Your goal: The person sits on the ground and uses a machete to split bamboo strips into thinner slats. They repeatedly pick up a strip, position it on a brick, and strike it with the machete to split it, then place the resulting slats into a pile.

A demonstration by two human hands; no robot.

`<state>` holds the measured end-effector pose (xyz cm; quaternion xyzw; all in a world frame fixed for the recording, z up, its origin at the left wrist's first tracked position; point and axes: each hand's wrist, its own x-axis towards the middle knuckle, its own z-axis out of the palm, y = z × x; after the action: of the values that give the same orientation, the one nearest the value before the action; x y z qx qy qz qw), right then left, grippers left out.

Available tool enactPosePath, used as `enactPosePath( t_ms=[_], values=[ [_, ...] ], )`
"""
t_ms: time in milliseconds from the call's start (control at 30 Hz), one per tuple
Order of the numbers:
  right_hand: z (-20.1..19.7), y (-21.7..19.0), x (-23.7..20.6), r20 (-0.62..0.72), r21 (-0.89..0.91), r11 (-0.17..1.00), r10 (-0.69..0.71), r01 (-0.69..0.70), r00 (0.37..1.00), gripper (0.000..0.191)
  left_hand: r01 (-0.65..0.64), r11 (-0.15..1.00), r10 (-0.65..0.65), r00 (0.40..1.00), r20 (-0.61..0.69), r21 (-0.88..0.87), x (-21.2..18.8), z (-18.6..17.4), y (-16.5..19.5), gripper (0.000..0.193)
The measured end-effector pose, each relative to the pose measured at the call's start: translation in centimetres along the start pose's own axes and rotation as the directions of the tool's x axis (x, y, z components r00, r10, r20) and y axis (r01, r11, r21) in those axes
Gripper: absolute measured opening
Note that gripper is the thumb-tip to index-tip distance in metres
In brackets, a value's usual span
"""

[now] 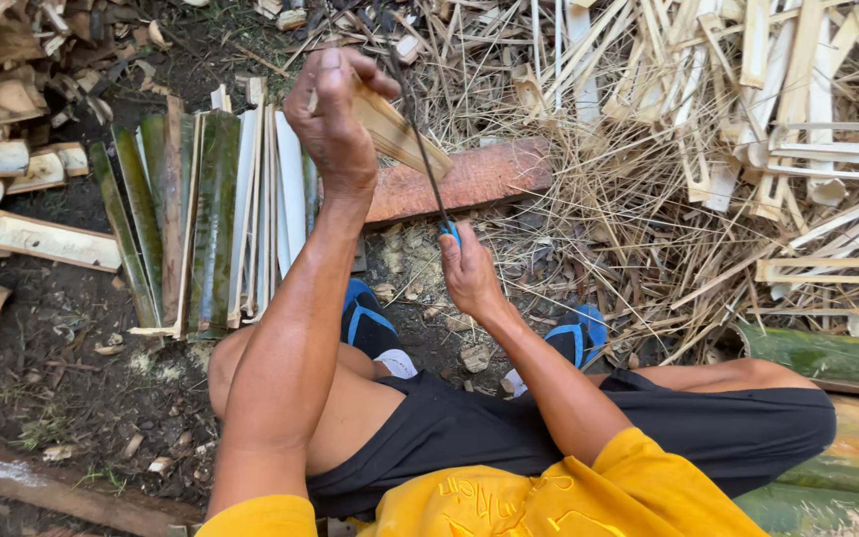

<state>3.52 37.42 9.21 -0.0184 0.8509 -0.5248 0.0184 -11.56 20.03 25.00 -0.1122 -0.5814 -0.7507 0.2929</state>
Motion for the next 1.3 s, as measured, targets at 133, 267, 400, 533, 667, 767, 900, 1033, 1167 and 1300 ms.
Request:
enactPosePath(
  t_ms=[133, 267, 400, 533, 667, 767, 900, 1033, 1167, 1300],
  values=[
    [1.1, 6.5, 2.3, -0.063, -0.161, 0.961, 0.218, -0.226, 0.974, 0.056, 0.061, 0.996, -0.068, 0.993, -0.098, -0.067, 0.7, -1.8, -0.3, 0.041],
    [-2.1, 5.8, 3.3, 0.048, -0.186, 0.922, 0.353, -0.338, 0.935, 0.053, 0.170, 0.968, -0.170, 0.985, 0.018, -0.187, 1.7, -3.0, -0.3, 0.043],
    [-3.4, -0.4, 0.8, 0.083, -0.085, 0.996, -0.008, 0.015, 0.997, 0.050, 0.251, 0.953, -0.217, 0.956, 0.199, -0.171, 2.2, -4.0, -0.3, 0.046],
    [-1.8, -1.3, -0.9, 0.116, -0.018, 0.997, 0.072, -0.070, 0.991, 0.045, 0.326, 0.916, -0.231, 0.906, 0.355, -0.235, 2.5, -4.8, 0.0, 0.048],
    [-1.7, 4.2, 1.9, -0.020, -0.171, 0.935, 0.312, -0.310, 0.950, 0.052, 0.315, 0.920, -0.236, 0.920, 0.313, -0.233, 2.6, -5.0, 0.1, 0.046],
    [-2.9, 7.6, 2.9, 0.033, -0.331, 0.878, 0.378, -0.346, 0.925, 0.057, 0.283, 0.940, -0.227, 0.936, 0.269, -0.191, 2.6, -4.9, -0.4, 0.049],
    [-1.0, 8.9, 1.2, 0.011, -0.215, 0.903, 0.383, -0.371, 0.924, 0.053, 0.257, 0.934, -0.230, 0.964, 0.132, -0.248, 2.8, -4.6, -1.4, 0.044],
    [0.8, 9.6, 0.2, -0.084, -0.171, 0.934, 0.305, -0.315, 0.949, 0.053, 0.231, 0.945, -0.220, 0.973, 0.075, -0.233, 2.3, -5.0, -1.3, 0.044],
    [-0.8, 8.9, 1.2, 0.001, -0.175, 0.860, 0.486, -0.479, 0.874, 0.060, 0.029, 1.000, -0.029, 0.991, 0.127, 0.000, 1.7, -4.8, -0.6, 0.049],
    [-3.3, 3.2, 0.8, 0.071, -0.046, 0.960, 0.279, -0.277, 0.958, 0.053, -0.134, 0.954, 0.037, 0.940, 0.338, 0.268, 1.2, -3.7, -0.3, 0.062]
  ],
)
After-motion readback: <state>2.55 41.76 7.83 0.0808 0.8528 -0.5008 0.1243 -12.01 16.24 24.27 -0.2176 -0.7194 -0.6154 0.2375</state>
